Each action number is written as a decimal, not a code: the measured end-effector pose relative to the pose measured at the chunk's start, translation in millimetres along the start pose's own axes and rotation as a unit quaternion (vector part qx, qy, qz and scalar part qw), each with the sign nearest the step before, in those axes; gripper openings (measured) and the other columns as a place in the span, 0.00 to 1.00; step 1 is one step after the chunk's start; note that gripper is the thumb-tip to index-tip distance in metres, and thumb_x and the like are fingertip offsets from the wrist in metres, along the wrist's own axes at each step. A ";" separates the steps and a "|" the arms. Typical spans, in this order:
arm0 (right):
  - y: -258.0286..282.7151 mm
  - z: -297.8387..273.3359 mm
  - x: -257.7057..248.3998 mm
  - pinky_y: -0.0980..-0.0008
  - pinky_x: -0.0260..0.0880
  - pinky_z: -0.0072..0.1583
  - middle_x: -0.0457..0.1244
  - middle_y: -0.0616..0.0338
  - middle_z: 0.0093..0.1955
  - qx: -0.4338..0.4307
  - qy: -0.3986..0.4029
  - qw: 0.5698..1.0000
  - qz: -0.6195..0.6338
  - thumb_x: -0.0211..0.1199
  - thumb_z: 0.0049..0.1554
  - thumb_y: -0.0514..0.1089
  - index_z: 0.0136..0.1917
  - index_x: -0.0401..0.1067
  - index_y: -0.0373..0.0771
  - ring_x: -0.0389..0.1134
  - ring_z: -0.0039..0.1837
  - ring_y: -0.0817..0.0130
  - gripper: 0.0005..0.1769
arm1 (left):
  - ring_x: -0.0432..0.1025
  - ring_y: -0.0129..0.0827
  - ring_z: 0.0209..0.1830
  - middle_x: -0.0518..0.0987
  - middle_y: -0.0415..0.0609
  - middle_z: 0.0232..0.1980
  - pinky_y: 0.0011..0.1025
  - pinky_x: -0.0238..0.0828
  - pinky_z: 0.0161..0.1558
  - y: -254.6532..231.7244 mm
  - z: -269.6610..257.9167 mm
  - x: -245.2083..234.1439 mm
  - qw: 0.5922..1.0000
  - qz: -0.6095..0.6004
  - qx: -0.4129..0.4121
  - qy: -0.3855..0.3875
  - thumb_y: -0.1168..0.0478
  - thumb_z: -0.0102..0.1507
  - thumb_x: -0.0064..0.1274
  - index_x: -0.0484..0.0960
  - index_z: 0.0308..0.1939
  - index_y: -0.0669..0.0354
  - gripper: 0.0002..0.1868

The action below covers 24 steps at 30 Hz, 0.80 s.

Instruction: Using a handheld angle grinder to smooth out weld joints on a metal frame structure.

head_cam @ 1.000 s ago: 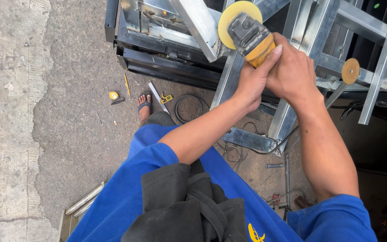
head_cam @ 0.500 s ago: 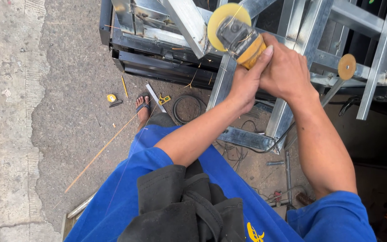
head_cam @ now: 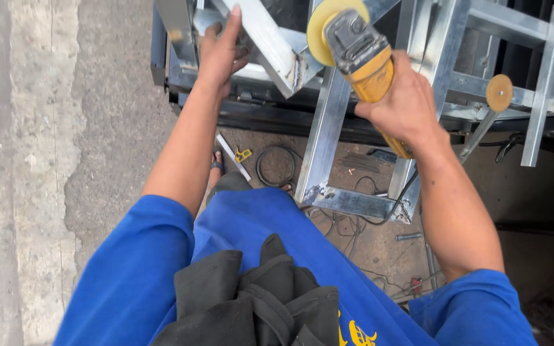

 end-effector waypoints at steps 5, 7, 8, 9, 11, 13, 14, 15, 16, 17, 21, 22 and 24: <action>-23.6 -15.2 -4.8 0.52 0.69 0.56 0.64 0.49 0.59 0.010 -0.043 0.999 0.026 0.71 0.45 0.47 0.68 0.58 0.35 0.67 0.58 0.51 0.42 | 0.76 0.46 0.64 0.75 0.56 0.68 0.42 0.86 0.57 -7.8 -18.7 41.8 0.998 0.044 -0.048 0.005 0.41 0.56 0.55 0.62 0.70 0.63 0.45; -29.9 -22.4 -10.7 0.52 0.65 0.53 0.64 0.49 0.57 0.008 -0.059 0.998 0.036 0.69 0.43 0.47 0.69 0.59 0.35 0.66 0.56 0.52 0.43 | 0.72 0.50 0.69 0.69 0.59 0.74 0.42 0.82 0.62 16.7 -31.8 58.8 0.994 0.062 -0.082 0.024 0.44 0.59 0.55 0.57 0.73 0.63 0.45; -34.3 -26.4 -14.2 0.52 0.64 0.54 0.64 0.49 0.57 0.023 -0.059 0.997 0.035 0.69 0.43 0.48 0.68 0.60 0.34 0.65 0.58 0.51 0.42 | 0.75 0.47 0.63 0.73 0.57 0.70 0.42 0.84 0.56 39.6 -33.1 67.6 0.995 0.029 -0.095 0.020 0.46 0.56 0.59 0.62 0.68 0.63 0.42; -39.0 -29.8 -18.9 0.52 0.63 0.54 0.64 0.49 0.58 0.036 -0.060 0.997 0.032 0.69 0.43 0.49 0.66 0.60 0.34 0.64 0.59 0.50 0.41 | 0.79 0.44 0.56 0.78 0.55 0.65 0.42 0.86 0.50 62.6 -34.3 77.4 0.994 -0.007 -0.107 0.014 0.47 0.53 0.63 0.68 0.62 0.63 0.39; -41.4 -39.4 -24.9 0.52 0.64 0.58 0.65 0.50 0.60 0.042 -0.055 0.997 0.036 0.71 0.44 0.49 0.69 0.60 0.35 0.65 0.61 0.52 0.43 | 0.80 0.42 0.52 0.80 0.54 0.60 0.40 0.85 0.50 68.4 -56.1 93.4 0.994 0.006 -0.107 0.029 0.46 0.53 0.62 0.69 0.59 0.62 0.37; -50.0 -45.8 -24.8 0.53 0.65 0.62 0.65 0.51 0.62 0.041 -0.048 0.997 0.037 0.73 0.46 0.49 0.72 0.59 0.35 0.65 0.64 0.54 0.46 | 0.81 0.39 0.48 0.83 0.53 0.54 0.39 0.84 0.50 74.1 -69.3 99.6 0.994 0.015 -0.103 0.039 0.45 0.54 0.61 0.71 0.56 0.61 0.34; -57.6 -48.2 -23.8 0.44 0.65 0.58 0.66 0.40 0.57 0.035 -0.058 0.997 0.027 0.75 0.43 0.47 0.69 0.62 0.32 0.66 0.61 0.39 0.44 | 0.81 0.49 0.47 0.79 0.62 0.52 0.46 0.82 0.50 71.5 -70.3 98.3 0.997 0.012 -0.066 0.042 0.46 0.58 0.63 0.66 0.59 0.72 0.39; -66.8 -49.8 -25.2 0.36 0.65 0.55 0.66 0.28 0.53 0.028 -0.067 0.997 0.015 0.77 0.40 0.44 0.66 0.66 0.28 0.68 0.58 0.24 0.43 | 0.80 0.60 0.47 0.75 0.72 0.50 0.53 0.80 0.51 70.0 -71.7 100.2 0.999 0.006 -0.029 0.043 0.47 0.62 0.65 0.62 0.63 0.84 0.44; -79.2 -48.4 -24.4 0.36 0.65 0.55 0.66 0.28 0.53 0.022 -0.065 0.998 0.010 0.77 0.40 0.44 0.66 0.66 0.28 0.68 0.58 0.24 0.43 | 0.80 0.60 0.47 0.75 0.72 0.50 0.53 0.80 0.51 71.0 -68.7 101.3 0.999 0.000 -0.026 0.039 0.47 0.62 0.65 0.62 0.63 0.84 0.44; -88.3 -47.9 -21.2 0.40 0.66 0.55 0.67 0.32 0.52 0.001 -0.066 0.998 0.006 0.78 0.39 0.46 0.66 0.67 0.31 0.68 0.58 0.27 0.44 | 0.81 0.58 0.47 0.75 0.73 0.50 0.52 0.81 0.50 73.7 -67.7 98.0 0.999 0.001 -0.030 0.030 0.46 0.62 0.66 0.60 0.64 0.84 0.47; -103.0 -51.1 -11.1 0.46 0.66 0.55 0.68 0.50 0.55 -0.012 0.007 0.998 -0.063 0.72 0.41 0.48 0.74 0.60 0.43 0.68 0.56 0.44 0.49 | 0.80 0.39 0.32 0.83 0.57 0.53 0.37 0.85 0.36 88.9 -58.4 77.3 0.992 0.016 -0.108 -0.060 0.42 0.51 0.61 0.61 0.67 0.61 0.46; -104.3 -50.8 -12.1 0.46 0.66 0.55 0.68 0.50 0.55 -0.017 0.010 0.998 -0.066 0.72 0.41 0.48 0.74 0.60 0.43 0.68 0.56 0.44 0.49 | 0.80 0.39 0.32 0.83 0.57 0.53 0.37 0.85 0.36 83.1 -52.1 72.0 0.992 0.012 -0.107 -0.064 0.42 0.51 0.61 0.61 0.67 0.61 0.46; -104.5 -51.3 -7.7 0.50 0.69 0.52 0.67 0.53 0.53 -0.032 0.030 0.996 -0.073 0.70 0.42 0.49 0.73 0.59 0.43 0.68 0.51 0.51 0.47 | 0.78 0.46 0.58 0.75 0.55 0.70 0.45 0.88 0.49 62.0 -41.7 52.8 0.995 -0.022 -0.027 -0.091 0.34 0.47 0.61 0.53 0.75 0.55 0.59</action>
Point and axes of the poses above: each hand's wrist, its own z-axis towards the middle knuckle, its own x-axis out of the palm, y = z × x, the point moved 9 cm from there along z, towards the middle knuckle
